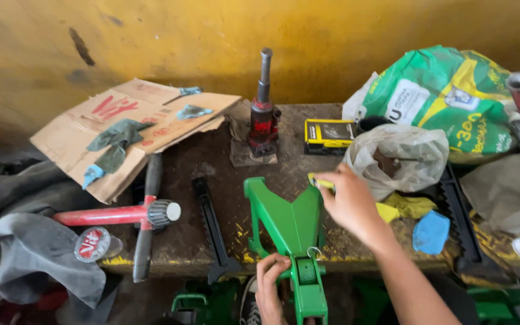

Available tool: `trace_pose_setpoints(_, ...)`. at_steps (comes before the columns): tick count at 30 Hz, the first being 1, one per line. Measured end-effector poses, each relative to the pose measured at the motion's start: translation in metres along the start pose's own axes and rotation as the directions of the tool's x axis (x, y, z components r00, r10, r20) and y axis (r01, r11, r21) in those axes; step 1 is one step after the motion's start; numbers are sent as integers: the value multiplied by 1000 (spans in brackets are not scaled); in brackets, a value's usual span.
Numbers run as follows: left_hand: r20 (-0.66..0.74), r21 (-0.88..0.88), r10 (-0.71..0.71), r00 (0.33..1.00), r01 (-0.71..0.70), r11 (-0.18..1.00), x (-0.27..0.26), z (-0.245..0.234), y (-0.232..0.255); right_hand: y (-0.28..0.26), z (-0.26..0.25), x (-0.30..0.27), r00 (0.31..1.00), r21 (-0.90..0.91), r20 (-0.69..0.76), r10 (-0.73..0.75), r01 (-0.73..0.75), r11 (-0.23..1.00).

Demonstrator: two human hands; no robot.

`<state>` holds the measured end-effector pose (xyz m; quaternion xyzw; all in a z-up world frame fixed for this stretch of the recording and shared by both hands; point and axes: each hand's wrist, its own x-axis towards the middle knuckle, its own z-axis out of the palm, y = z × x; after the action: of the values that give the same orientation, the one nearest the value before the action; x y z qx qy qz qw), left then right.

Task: Cleaning a green jack stand with a yellow cloth on a workbench.

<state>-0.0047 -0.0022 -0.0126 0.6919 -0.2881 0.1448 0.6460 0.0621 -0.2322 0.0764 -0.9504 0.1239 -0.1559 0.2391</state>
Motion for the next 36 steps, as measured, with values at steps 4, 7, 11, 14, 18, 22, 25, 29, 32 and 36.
trace_pose_setpoints(4,43,-9,-543,839,544,839,-21,7,-24,-32,-25,-34,995,78,92,-34,26,997)
trace_pose_setpoints(7,-6,34,-95,995,95,995,-17,3,-10,-31,-30,-42,971,174,231,-56,16,985)
trace_pose_setpoints(11,20,-46,-143,990,144,989,-4,-1,6,16,7,-24,999,160,17,-36,32,987)
trace_pose_setpoints(14,9,-2,-104,995,104,995,7,-3,6,10,4,-21,998,201,-29,-52,57,978)
trace_pose_setpoints(18,7,48,-33,999,33,998,4,-3,8,-13,-17,-29,984,188,153,-93,63,980)
trace_pose_setpoints(22,67,-11,-309,949,311,950,3,-4,13,-10,-21,-14,991,10,122,-58,57,998)
trace_pose_setpoints(25,61,-78,-149,987,153,985,4,-6,2,-13,-27,-5,976,-25,160,-146,152,988)
trace_pose_setpoints(29,53,5,-169,984,169,986,-2,-2,6,-22,-34,4,944,-110,321,-69,109,988)
trace_pose_setpoints(32,58,0,-211,976,212,977,-3,-2,4,-19,-32,-2,950,-114,308,-47,86,990)
trace_pose_setpoints(36,33,-5,-92,995,92,996,-9,-1,-8,-17,-14,-9,968,60,198,-154,145,988)
